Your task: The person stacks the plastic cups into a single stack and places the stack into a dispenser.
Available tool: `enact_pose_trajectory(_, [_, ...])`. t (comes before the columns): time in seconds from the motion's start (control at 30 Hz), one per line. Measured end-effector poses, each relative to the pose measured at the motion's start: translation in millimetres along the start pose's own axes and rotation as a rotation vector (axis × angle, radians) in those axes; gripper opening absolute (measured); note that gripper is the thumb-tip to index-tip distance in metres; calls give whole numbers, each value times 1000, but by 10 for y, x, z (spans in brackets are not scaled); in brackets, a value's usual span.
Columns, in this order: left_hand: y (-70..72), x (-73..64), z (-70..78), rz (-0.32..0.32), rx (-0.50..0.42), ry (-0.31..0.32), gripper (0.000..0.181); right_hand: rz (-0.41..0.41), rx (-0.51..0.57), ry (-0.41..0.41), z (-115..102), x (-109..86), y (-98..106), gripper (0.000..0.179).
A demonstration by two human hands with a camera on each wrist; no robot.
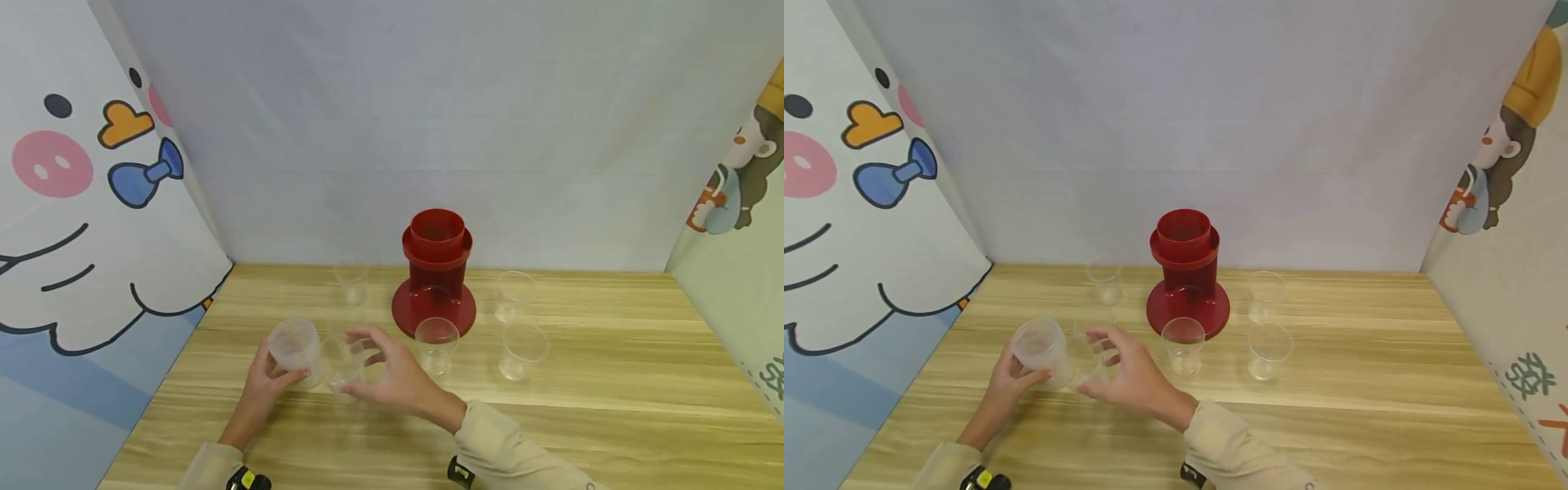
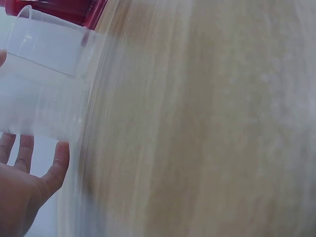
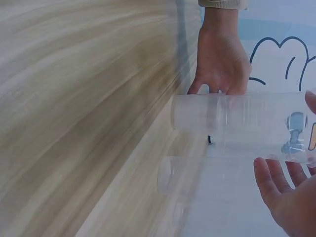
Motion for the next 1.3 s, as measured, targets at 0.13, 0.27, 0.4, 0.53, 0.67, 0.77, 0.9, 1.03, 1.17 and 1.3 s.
enact_pose_trajectory(0.13, [10, 5, 3, 5, -4, -7, 81, 0, -4, 9, -34, 39, 12, 60])
enact_pose_trajectory(0.27, [9, 5, 3, 6, -5, -6, 82, 5, 6, 11, 110, 78, -25, 63])
enact_pose_trajectory(0.4, [3, 1, 0, 4, -13, 6, 82, 4, 17, 21, 243, 116, -56, 65])
enact_pose_trajectory(0.53, [3, -5, 5, 4, -18, 8, 82, 7, 18, 36, 245, 156, -59, 65])
enact_pose_trajectory(0.67, [4, -8, 8, -3, -13, 2, 82, 16, 17, 39, 206, 199, -61, 65])
enact_pose_trajectory(0.77, [4, -6, 8, -8, -9, 0, 81, 22, 17, 41, 176, 234, -70, 65])
enact_pose_trajectory(0.9, [5, -1, 0, -7, -14, -5, 81, 29, 25, 41, 123, 272, -89, 64])
enact_pose_trajectory(1.03, [6, 5, -9, -10, -23, -16, 79, 38, 42, 43, -57, 291, -66, 63])
enact_pose_trajectory(1.17, [8, 1, -5, -12, -25, -21, 79, 47, 41, 48, -255, 313, -12, 60])
enact_pose_trajectory(1.3, [8, -6, 7, -14, -23, -18, 80, 56, 34, 61, -151, 382, -28, 63])
Point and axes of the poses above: each hand's wrist, its own x-axis towards the middle knuckle, its own y-axis out of the back of the hand, z = x × y, the point moved 7 cm from there along x, towards the middle knuckle, and after that the axes turned 4 degrees about -x, right-handed, at the moved point
